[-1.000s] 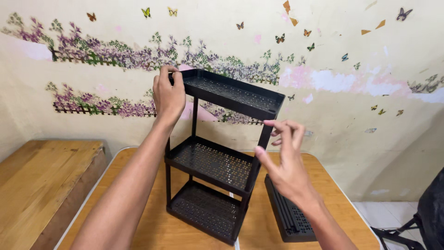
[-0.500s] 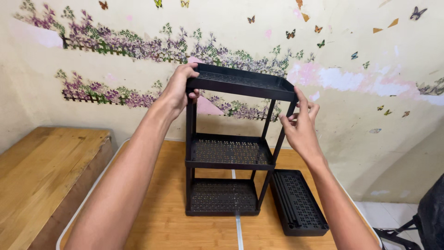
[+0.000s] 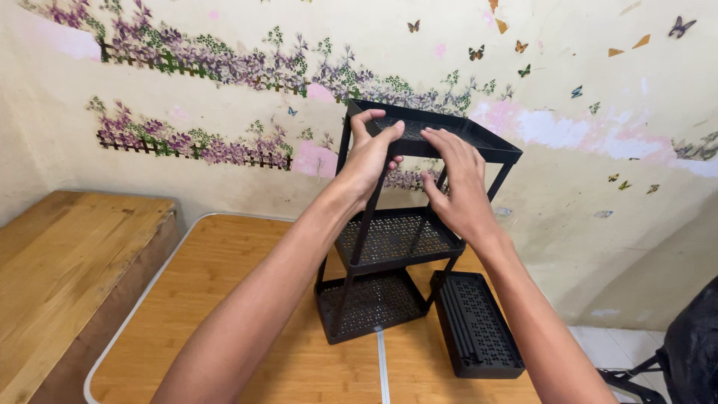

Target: The person assembles a black plastic three-tier storage shelf on a wooden table. They place the top shelf tray onto the frame, adjust it, then remove it and set it aside. They then handle a separate shelf tray on the table, pressing and inspecting its surface.

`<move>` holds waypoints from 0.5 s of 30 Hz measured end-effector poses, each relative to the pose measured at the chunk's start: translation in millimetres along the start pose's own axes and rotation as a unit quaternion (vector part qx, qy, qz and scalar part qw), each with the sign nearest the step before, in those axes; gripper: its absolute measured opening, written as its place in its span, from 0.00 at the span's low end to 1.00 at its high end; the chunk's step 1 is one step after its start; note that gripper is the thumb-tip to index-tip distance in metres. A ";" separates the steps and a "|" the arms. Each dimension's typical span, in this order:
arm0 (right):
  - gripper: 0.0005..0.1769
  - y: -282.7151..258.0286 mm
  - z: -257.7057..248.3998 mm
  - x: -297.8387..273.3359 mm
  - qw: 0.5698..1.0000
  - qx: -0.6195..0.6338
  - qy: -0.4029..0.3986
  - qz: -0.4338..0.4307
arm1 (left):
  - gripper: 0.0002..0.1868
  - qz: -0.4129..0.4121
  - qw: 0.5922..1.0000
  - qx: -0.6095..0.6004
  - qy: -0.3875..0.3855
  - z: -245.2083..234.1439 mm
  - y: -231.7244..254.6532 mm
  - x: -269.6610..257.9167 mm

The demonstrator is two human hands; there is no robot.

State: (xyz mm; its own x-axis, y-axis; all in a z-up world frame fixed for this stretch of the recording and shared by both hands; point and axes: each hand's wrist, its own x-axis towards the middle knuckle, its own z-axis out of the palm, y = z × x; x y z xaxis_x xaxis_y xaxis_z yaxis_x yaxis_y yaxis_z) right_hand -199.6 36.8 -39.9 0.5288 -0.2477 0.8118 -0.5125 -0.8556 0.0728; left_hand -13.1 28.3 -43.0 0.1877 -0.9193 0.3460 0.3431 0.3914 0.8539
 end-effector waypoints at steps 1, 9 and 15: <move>0.33 -3.0 -0.4 3.0 0.999 -0.021 0.001 -0.027 | 0.28 -0.004 0.999 -0.033 -0.023 0.3 -1.6 -3.6; 0.24 -14.1 -15.4 8.5 0.999 -0.033 -0.017 -0.010 | 0.46 0.100 0.972 -0.117 -0.178 -24.4 -17.0 -38.8; 0.22 -14.5 -16.7 7.3 1.000 -0.017 -0.017 -0.001 | 0.43 0.157 0.977 -0.069 -0.130 -19.4 -31.0 -48.6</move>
State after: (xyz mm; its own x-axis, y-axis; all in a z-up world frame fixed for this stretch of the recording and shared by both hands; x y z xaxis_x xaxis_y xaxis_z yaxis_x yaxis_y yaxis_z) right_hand -199.6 54.9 -25.3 0.5523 -0.2609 0.7918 -0.5337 -0.8403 0.0954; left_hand -15.0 61.6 -93.8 0.0701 -0.7252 0.6850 0.4309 0.6413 0.6348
